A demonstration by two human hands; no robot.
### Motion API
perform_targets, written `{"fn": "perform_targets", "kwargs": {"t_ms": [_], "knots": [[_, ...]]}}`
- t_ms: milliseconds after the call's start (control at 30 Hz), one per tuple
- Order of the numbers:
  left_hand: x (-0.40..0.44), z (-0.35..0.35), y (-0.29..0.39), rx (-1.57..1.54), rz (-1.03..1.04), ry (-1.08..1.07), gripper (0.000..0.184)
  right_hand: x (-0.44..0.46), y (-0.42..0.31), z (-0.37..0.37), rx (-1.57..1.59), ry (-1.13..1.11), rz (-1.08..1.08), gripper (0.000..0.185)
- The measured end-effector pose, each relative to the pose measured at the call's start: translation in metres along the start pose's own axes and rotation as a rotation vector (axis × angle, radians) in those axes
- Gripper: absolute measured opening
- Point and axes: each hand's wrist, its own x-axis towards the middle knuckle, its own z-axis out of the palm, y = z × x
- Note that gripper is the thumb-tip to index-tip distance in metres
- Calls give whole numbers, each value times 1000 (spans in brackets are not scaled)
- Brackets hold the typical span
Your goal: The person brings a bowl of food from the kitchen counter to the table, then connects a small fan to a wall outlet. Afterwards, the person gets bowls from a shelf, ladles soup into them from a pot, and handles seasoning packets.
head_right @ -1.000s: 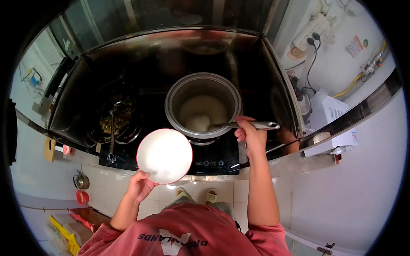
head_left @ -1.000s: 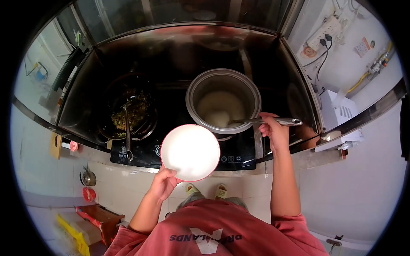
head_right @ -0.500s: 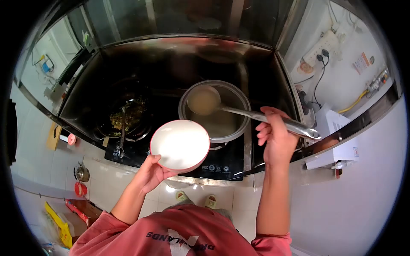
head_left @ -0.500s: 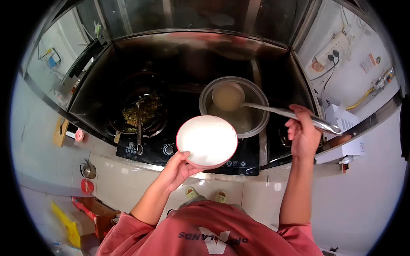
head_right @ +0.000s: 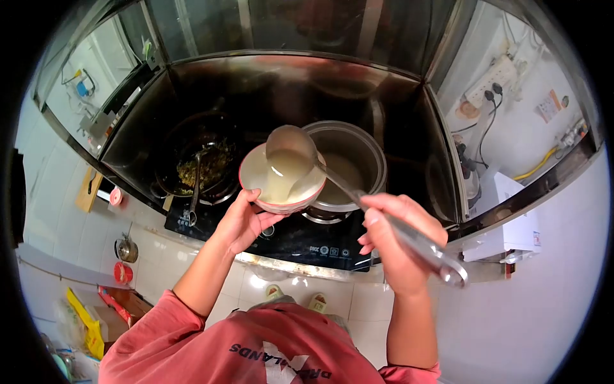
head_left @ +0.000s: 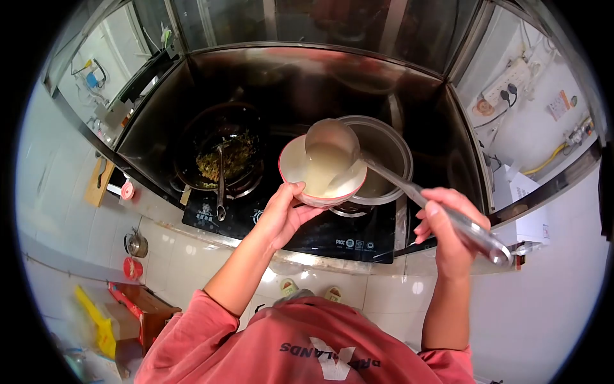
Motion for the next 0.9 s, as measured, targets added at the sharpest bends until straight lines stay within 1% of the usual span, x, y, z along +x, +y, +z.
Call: {"fn": "perform_targets", "kwargs": {"t_ms": [33,67,133,167,200,267,333,400,433,467,533,567,600,667,700,800,833,867,900], "knots": [[0,-1,-1,-5,0,8,47,-2,0,-3,-99,-83,-135,14],[1,-1,-1,-9,0,15,47,-1,-4,-6,-247,-155,-320,16],[-1,0,-2,-16,10,16,47,-5,-7,-5,-400,-213,-551,20],[-1,1,-2,-24,22,15,48,-12,-7,-5,-451,-232,-514,26],[0,0,-3,-22,21,13,48,-15,-19,-2,-462,-324,-430,33],[1,-3,-6,-9,41,8,55,-14,-1,3,-493,-323,-670,31],[1,-5,-8,-6,35,14,56,-18,8,6,-511,-294,-657,32],[2,-5,-10,-4,29,19,56,-20,15,5,-507,-239,-568,29],[2,-4,-10,-9,38,36,56,-17,19,2,-480,-246,-604,21],[2,-3,-11,-13,47,53,55,-21,20,4,-485,-243,-602,21],[0,0,-12,-32,47,49,55,-32,20,9,99,228,83,17],[-2,0,-13,-47,57,56,54,-31,21,4,173,309,166,22],[-3,-3,-14,-48,51,51,54,-28,22,-2,222,360,180,21],[-6,-11,-16,-26,64,87,54,-22,30,-9,195,410,146,21],[-8,-15,-17,-3,75,80,54,-18,33,-10,162,424,181,22],[-16,-25,-18,10,61,113,55,-9,47,-8,59,400,192,20],[-19,-27,-19,10,61,114,55,-5,62,-10,29,317,155,17],[-23,-29,-20,6,60,141,55,-1,77,-10,-27,222,69,14],[-26,-30,-21,3,59,167,55,5,91,-11,-131,137,6,14]]}}
